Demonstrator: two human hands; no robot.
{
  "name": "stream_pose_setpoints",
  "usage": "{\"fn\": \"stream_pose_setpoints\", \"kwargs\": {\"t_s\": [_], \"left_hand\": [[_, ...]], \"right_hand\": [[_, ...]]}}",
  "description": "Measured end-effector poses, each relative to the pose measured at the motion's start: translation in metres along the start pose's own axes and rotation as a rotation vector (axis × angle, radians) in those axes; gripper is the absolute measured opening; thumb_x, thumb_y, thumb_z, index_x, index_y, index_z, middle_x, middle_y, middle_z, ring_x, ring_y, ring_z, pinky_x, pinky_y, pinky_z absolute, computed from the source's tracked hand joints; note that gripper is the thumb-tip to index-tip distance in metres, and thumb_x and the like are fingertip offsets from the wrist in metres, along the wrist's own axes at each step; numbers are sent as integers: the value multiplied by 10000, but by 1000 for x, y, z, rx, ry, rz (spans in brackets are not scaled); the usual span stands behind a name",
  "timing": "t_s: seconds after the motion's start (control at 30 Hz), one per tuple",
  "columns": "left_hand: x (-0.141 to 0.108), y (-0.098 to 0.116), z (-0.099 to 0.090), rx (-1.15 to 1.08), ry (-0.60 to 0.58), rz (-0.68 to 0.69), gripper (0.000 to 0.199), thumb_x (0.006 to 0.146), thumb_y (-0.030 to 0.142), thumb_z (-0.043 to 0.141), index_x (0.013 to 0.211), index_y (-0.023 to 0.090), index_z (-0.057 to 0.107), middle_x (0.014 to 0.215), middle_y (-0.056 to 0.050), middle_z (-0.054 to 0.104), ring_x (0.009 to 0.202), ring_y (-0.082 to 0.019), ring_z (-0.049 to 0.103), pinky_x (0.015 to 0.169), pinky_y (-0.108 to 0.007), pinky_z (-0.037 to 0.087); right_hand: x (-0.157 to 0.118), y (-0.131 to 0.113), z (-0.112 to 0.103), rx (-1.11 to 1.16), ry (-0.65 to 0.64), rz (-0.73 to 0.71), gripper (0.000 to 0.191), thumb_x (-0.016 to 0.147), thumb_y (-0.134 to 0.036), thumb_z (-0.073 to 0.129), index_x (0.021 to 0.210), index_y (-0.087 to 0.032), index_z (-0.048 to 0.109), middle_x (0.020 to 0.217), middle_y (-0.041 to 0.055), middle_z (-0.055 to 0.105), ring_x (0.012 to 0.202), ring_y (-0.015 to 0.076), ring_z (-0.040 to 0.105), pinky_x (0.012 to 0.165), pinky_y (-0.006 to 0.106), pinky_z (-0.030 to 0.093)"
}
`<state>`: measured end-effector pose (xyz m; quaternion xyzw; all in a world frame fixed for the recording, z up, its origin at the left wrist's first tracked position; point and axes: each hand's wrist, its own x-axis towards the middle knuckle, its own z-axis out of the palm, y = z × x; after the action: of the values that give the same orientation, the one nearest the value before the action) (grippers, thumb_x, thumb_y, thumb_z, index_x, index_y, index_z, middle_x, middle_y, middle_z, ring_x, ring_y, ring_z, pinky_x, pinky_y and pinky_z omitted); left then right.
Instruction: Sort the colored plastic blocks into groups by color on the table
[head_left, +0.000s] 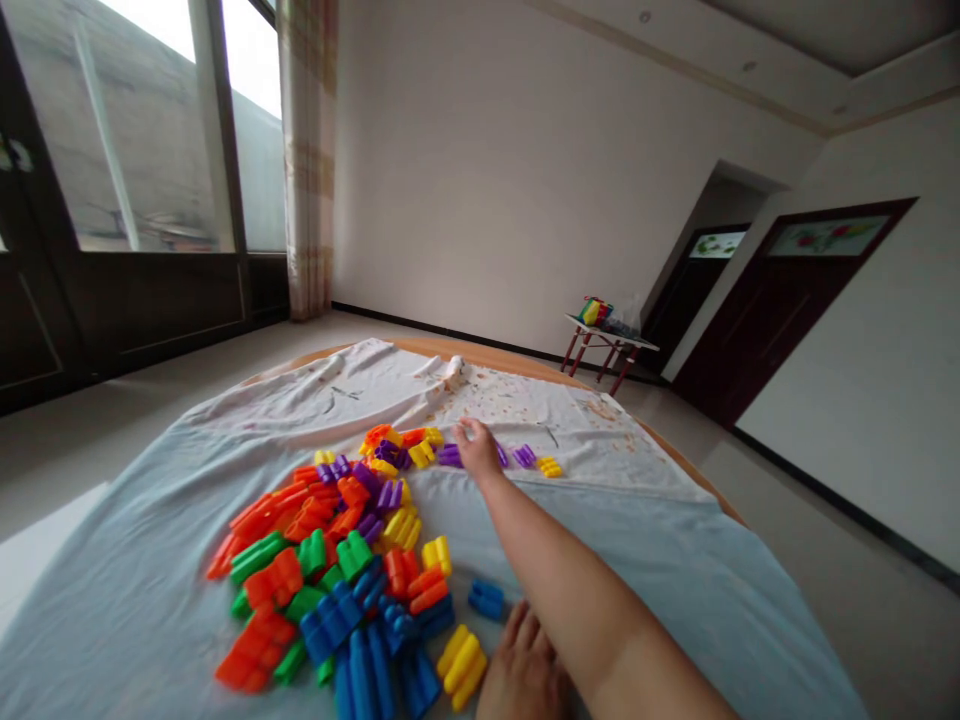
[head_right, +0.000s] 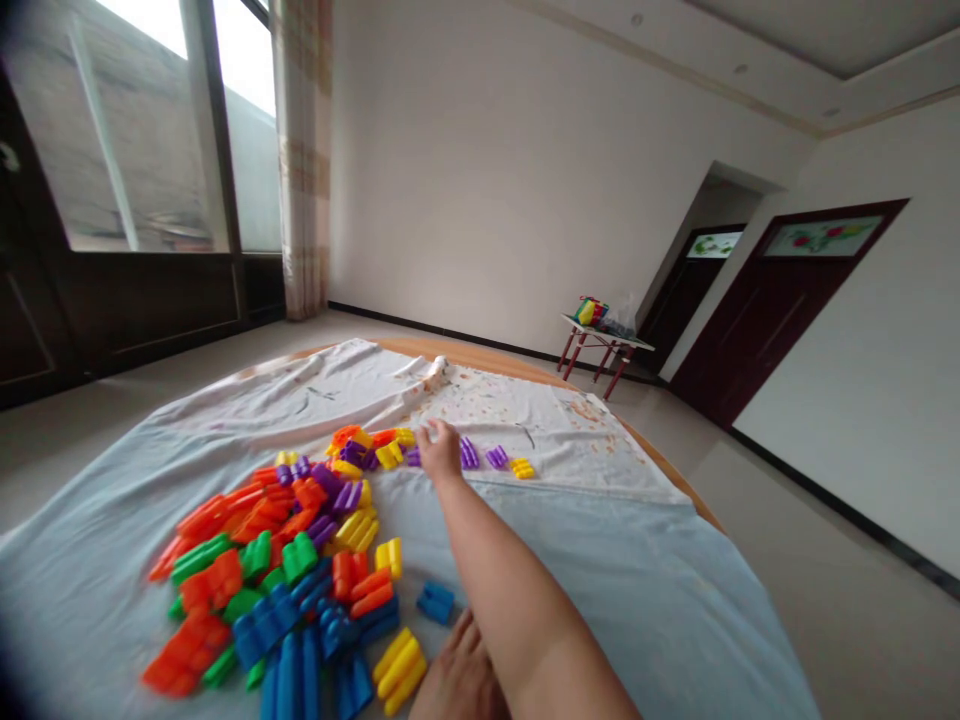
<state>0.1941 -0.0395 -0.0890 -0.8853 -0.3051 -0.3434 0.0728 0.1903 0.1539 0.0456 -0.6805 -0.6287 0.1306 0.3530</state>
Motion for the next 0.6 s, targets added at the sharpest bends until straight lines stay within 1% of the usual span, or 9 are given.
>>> {"fn": "stream_pose_setpoints", "kwargs": {"t_s": [0.07,0.13,0.17,0.2,0.27,0.3,0.37,0.47,0.6], "left_hand": [[0,-4,3,12,10,31,400,835,324,472,1233,308,506,1201,6,599,1068,-171,535,987,-324,384],[-2,-6,8,27,10,57,370,843,370,463,1201,304,531,1204,-7,595,1079,-175,530,993,-331,377],[-3,-7,11,33,11,68,358,846,377,458,1185,301,542,1198,-11,598,1078,-176,530,997,-336,373],[-4,-8,14,38,10,76,349,848,376,455,1175,298,550,1190,-14,601,1075,-177,531,1003,-341,367],[-5,-10,19,40,11,90,347,848,364,454,1173,294,552,1173,-15,609,1067,-179,535,1017,-352,355],[-6,-10,20,38,12,96,354,846,354,457,1183,294,546,1163,-15,613,1062,-181,537,1022,-355,351],[-4,-11,22,16,8,107,383,842,326,463,1218,295,524,1141,-13,624,1045,-182,544,1020,-355,359],[3,-11,19,-102,-53,86,395,832,298,476,1224,295,528,1087,-10,648,998,-186,563,956,-348,424],[11,-7,5,-374,-222,-94,273,827,302,522,1079,268,618,1003,-34,662,935,-190,577,846,-354,492]], "right_hand": [[15,39,-34,-110,83,152,374,867,-306,436,1176,-147,575,1245,132,554,1193,246,452,984,361,346],[23,75,-60,-212,116,311,424,855,-332,417,1204,-134,553,1270,187,514,1183,316,443,943,458,350],[24,89,-67,-254,109,382,448,849,-361,411,1207,-130,550,1244,207,525,1154,341,461,901,490,367],[25,99,-70,-288,91,433,464,846,-387,403,1202,-133,556,1204,214,548,1120,348,487,866,494,382],[25,109,-65,-335,39,487,479,840,-438,391,1178,-155,576,1135,202,588,1063,341,527,817,478,402],[25,108,-58,-348,11,490,479,838,-462,386,1163,-174,588,1115,187,600,1050,334,536,808,467,404],[26,97,-39,-356,-38,461,480,828,-512,389,1138,-215,604,1119,154,606,1061,331,528,813,462,399],[29,67,-5,-344,-98,370,467,799,-555,427,1104,-256,616,1142,112,602,1100,334,495,846,472,380],[22,22,35,-316,-167,230,458,790,-558,455,1100,-257,607,1159,98,594,1114,327,479,871,480,369]]}}
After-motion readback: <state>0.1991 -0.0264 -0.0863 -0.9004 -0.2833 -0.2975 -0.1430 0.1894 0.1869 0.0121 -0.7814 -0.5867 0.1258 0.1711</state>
